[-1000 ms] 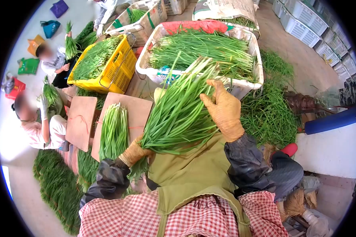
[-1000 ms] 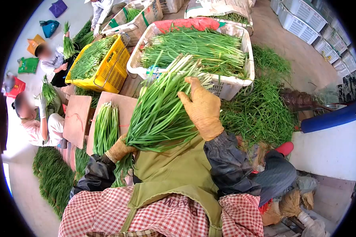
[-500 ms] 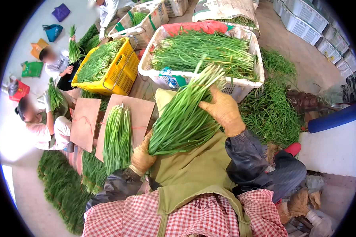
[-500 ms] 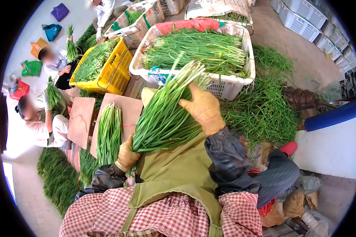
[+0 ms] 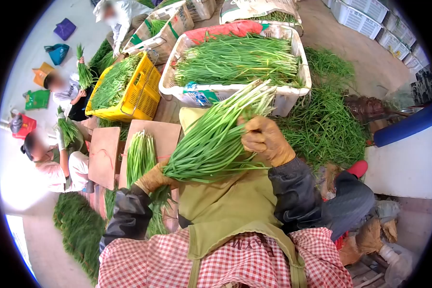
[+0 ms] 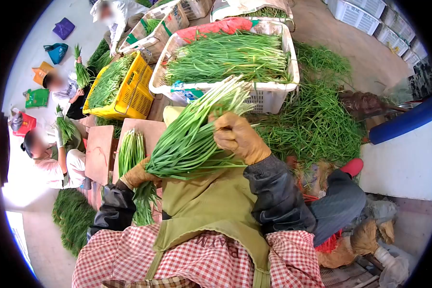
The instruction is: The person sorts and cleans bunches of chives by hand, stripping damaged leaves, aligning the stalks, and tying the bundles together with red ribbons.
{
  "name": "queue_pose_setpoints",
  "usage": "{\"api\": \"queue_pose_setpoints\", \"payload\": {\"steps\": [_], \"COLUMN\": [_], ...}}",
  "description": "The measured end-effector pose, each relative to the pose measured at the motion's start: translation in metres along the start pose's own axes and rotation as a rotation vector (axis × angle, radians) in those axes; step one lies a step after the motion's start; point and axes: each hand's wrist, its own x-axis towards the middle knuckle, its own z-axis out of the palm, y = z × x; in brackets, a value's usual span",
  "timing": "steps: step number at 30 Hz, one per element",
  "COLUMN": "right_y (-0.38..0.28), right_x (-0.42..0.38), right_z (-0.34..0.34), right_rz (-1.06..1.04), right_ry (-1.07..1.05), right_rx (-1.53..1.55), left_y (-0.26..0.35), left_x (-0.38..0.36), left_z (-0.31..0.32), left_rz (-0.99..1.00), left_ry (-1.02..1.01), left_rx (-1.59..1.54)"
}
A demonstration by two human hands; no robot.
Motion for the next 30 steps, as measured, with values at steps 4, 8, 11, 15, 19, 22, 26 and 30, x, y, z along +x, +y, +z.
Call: {"api": "queue_pose_setpoints", "payload": {"steps": [4,8,11,15,19,22,26,30], "right_y": [-0.019,-0.068,-0.11,-0.081,-0.036,0.001,0.017,0.033], "right_x": [-0.026,-0.08,-0.144,-0.126,-0.073,-0.035,-0.008,0.004], "right_z": [-0.013,-0.054,-0.167,-0.113,0.007,0.035,0.025,0.015], "right_rz": [-0.352,-0.82,-0.647,-0.493,-0.416,-0.604,-0.431,-0.52], "right_ry": [-0.319,-0.146,0.432,1.053,1.213,0.934,0.989,0.97], "right_rx": [0.506,0.502,0.119,-0.814,-1.433,-1.58,-1.599,-1.801], "left_y": [0.011,-0.001,-0.028,-0.066,-0.049,-0.047,-0.046,-0.048], "left_x": [0.0,0.004,0.007,0.02,0.007,0.006,-0.001,-0.003], "left_z": [-0.002,-0.003,-0.007,-0.005,0.025,0.039,0.056,0.06], "left_rz": [-0.025,0.063,0.119,0.521,0.403,0.414,0.523,0.618], "left_ry": [-0.016,0.039,0.094,0.353,0.509,0.598,0.684,0.738], "left_rx": [0.026,0.098,0.115,0.566,0.728,0.827,0.89,0.959]}}
